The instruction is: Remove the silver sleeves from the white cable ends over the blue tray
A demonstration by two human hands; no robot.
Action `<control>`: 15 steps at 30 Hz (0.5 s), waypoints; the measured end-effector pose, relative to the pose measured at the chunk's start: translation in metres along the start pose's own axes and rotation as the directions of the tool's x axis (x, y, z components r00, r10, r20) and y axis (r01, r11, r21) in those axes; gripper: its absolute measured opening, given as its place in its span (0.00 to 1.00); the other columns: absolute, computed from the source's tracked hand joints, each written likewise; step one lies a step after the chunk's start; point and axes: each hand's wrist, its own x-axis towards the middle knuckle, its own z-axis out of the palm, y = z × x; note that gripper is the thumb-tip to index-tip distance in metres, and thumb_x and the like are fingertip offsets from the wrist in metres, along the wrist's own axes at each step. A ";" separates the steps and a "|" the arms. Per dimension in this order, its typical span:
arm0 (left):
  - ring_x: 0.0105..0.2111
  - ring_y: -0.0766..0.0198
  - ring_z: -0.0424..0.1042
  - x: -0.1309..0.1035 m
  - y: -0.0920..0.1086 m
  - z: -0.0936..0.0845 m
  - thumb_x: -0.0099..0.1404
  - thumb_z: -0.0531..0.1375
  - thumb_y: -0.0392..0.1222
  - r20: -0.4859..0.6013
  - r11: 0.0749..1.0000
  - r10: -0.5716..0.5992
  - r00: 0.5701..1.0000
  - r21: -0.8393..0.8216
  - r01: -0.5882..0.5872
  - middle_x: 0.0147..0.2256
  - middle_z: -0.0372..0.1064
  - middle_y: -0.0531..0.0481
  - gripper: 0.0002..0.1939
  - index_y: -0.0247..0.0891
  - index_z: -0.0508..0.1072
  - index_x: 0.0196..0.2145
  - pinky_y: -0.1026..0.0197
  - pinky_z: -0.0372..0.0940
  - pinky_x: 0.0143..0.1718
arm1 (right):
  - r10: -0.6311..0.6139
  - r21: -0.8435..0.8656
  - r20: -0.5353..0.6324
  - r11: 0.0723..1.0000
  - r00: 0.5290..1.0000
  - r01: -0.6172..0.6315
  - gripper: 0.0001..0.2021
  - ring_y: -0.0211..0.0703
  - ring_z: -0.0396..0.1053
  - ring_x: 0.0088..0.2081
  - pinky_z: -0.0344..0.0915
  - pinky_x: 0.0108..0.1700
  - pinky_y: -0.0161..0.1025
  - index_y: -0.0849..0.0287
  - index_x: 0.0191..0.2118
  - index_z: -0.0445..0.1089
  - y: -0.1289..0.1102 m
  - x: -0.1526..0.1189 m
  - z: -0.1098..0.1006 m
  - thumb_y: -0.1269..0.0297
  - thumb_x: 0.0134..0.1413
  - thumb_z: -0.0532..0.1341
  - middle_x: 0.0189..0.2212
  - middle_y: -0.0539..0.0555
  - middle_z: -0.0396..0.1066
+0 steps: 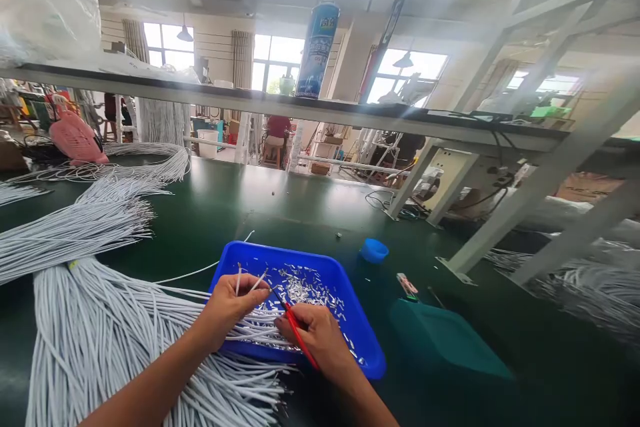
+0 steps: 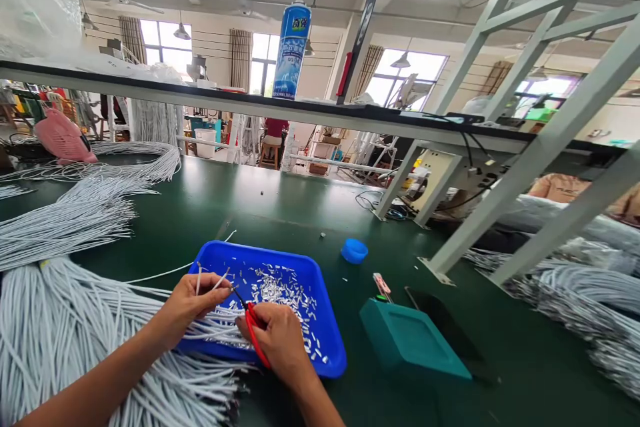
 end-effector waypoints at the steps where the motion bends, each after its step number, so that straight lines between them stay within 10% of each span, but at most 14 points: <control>1: 0.20 0.73 0.50 0.000 0.001 0.000 0.52 0.64 0.49 -0.003 1.000 0.013 1.000 0.019 -0.013 0.19 0.57 0.56 0.16 0.33 0.73 0.31 0.68 0.46 0.21 | 0.001 -0.004 0.002 1.000 1.000 -0.001 0.24 0.33 0.49 0.21 0.42 0.23 0.33 0.60 0.15 0.49 -0.001 0.000 -0.001 0.49 0.51 0.53 0.15 0.47 0.52; 9: 0.26 0.67 0.61 -0.007 0.001 0.004 0.52 0.64 0.43 -0.092 0.939 0.236 0.967 0.277 -0.203 0.23 0.63 0.51 0.09 0.33 0.75 0.25 0.65 0.55 0.29 | -0.119 -0.232 -0.122 0.969 0.985 0.089 0.26 0.35 0.56 0.19 0.45 0.23 0.33 0.60 0.15 0.54 0.008 -0.004 0.011 0.46 0.55 0.49 0.15 0.49 0.60; 15: 0.16 0.71 0.57 -0.004 -0.003 -0.001 0.46 0.66 0.53 0.098 0.979 -0.131 0.987 -0.143 0.144 0.18 0.63 0.52 0.20 0.30 0.74 0.26 0.66 0.48 0.19 | -0.141 -0.094 -0.049 0.986 0.989 0.136 0.21 0.41 0.68 0.26 0.61 0.26 0.32 0.55 0.22 0.70 0.021 0.000 0.013 0.43 0.50 0.54 0.25 0.52 0.71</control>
